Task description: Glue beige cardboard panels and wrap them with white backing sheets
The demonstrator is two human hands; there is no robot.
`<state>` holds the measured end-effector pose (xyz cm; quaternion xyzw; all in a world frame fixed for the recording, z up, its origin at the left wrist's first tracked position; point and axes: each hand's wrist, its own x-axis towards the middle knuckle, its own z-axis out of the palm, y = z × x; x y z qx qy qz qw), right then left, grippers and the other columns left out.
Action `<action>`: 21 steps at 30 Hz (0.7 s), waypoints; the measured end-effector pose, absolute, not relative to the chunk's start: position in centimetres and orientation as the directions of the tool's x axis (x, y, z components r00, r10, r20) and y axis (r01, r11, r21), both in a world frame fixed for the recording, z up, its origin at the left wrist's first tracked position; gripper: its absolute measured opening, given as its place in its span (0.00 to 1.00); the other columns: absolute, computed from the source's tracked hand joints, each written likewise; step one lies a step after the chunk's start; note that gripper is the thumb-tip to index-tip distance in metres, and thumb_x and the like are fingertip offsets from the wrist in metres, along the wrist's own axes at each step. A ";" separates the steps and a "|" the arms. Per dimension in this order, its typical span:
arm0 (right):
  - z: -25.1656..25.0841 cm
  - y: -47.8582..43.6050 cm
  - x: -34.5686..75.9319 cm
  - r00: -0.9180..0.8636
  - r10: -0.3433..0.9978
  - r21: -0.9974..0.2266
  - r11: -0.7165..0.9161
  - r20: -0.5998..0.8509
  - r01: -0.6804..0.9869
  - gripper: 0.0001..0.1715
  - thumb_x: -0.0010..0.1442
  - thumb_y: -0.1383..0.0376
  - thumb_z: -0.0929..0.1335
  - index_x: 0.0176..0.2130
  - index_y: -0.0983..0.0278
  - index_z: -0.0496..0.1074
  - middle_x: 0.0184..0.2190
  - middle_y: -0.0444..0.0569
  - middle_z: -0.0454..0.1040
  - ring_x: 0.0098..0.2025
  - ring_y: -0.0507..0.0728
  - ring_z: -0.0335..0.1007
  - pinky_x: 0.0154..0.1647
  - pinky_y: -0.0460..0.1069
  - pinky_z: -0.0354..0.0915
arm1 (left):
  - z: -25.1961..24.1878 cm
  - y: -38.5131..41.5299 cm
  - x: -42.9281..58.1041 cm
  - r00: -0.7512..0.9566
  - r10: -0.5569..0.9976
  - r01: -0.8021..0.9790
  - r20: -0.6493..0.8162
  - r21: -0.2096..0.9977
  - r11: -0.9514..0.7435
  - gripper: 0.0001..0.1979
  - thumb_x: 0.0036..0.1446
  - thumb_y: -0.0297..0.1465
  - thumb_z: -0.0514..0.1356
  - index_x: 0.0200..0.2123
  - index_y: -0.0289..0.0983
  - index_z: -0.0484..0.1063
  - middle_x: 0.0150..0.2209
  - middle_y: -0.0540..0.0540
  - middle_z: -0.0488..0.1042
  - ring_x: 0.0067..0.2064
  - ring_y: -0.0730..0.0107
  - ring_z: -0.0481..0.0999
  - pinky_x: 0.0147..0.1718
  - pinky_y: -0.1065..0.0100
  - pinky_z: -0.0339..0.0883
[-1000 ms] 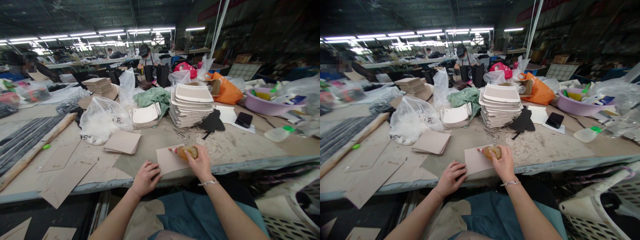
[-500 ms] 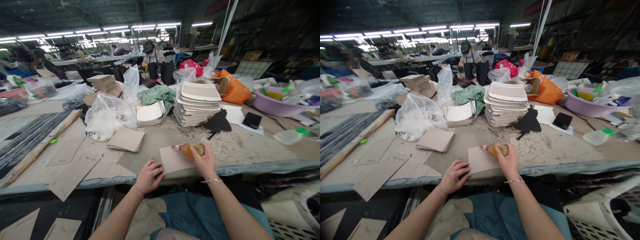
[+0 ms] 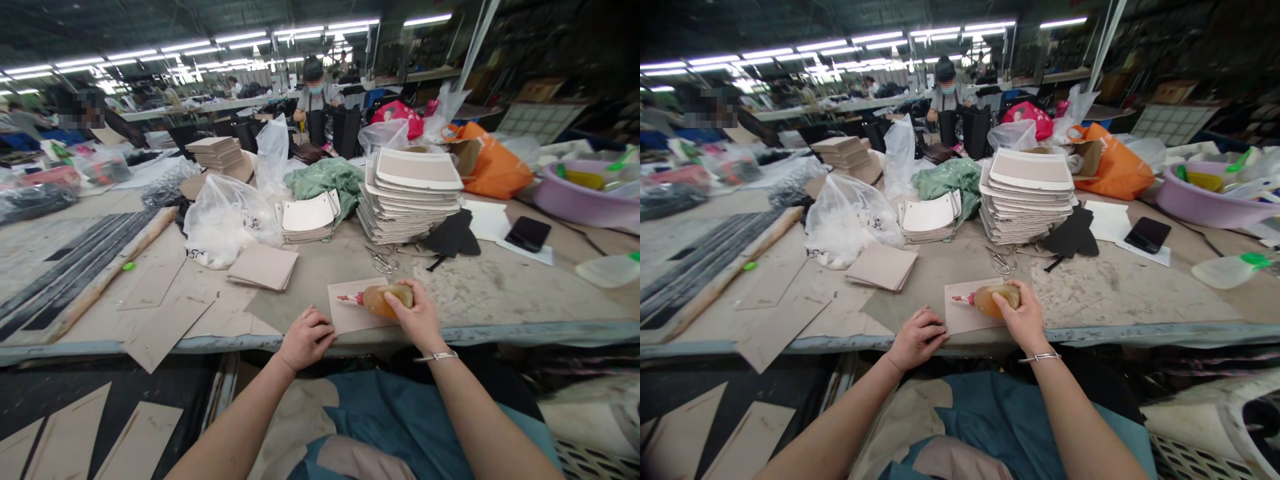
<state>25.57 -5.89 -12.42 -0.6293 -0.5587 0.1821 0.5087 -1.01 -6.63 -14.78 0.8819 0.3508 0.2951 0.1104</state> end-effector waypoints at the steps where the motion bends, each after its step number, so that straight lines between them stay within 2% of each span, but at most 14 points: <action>1: -12.6 -5.8 25.5 0.288 0.895 -0.838 0.151 0.341 0.524 0.21 0.51 0.53 0.68 0.41 0.63 0.67 0.38 0.50 0.70 0.37 0.58 0.66 0.41 0.53 0.63 | -14.8 -6.6 -1.0 0.580 0.683 0.553 0.444 0.401 -0.730 0.06 0.56 0.32 0.58 0.34 0.40 0.75 0.36 0.47 0.73 0.39 0.70 0.71 0.55 0.54 0.60; 6: -12.3 -5.8 25.7 0.202 0.933 -0.834 0.150 0.297 0.532 0.21 0.51 0.53 0.69 0.41 0.62 0.68 0.39 0.49 0.71 0.39 0.59 0.67 0.43 0.54 0.63 | -15.0 -6.6 -1.1 0.581 0.682 0.551 0.445 0.401 -0.731 0.06 0.56 0.32 0.58 0.34 0.40 0.75 0.36 0.47 0.73 0.39 0.71 0.71 0.55 0.54 0.60; 13: -10.6 -6.7 26.7 0.054 0.990 -0.860 0.085 0.129 0.503 0.19 0.50 0.53 0.69 0.39 0.61 0.69 0.33 0.45 0.72 0.34 0.57 0.67 0.37 0.51 0.65 | -15.0 -6.5 -1.0 0.582 0.682 0.557 0.442 0.393 -0.731 0.06 0.56 0.32 0.58 0.34 0.41 0.75 0.35 0.47 0.73 0.38 0.71 0.72 0.56 0.53 0.59; 19: -11.5 -5.4 25.7 0.221 0.952 -0.864 0.076 0.211 0.497 0.22 0.49 0.53 0.69 0.41 0.62 0.68 0.37 0.48 0.72 0.37 0.58 0.68 0.40 0.53 0.64 | -14.8 -6.5 -1.0 0.584 0.686 0.557 0.433 0.401 -0.727 0.05 0.56 0.32 0.58 0.33 0.41 0.75 0.36 0.47 0.73 0.38 0.71 0.72 0.55 0.54 0.60; 21: -11.6 -5.3 25.7 0.198 0.957 -0.863 0.090 0.214 0.497 0.21 0.50 0.53 0.68 0.41 0.62 0.68 0.37 0.48 0.72 0.37 0.58 0.68 0.40 0.53 0.64 | -14.8 -6.5 -1.0 0.583 0.687 0.558 0.435 0.401 -0.727 0.05 0.56 0.32 0.59 0.33 0.41 0.75 0.35 0.47 0.73 0.38 0.71 0.72 0.55 0.54 0.60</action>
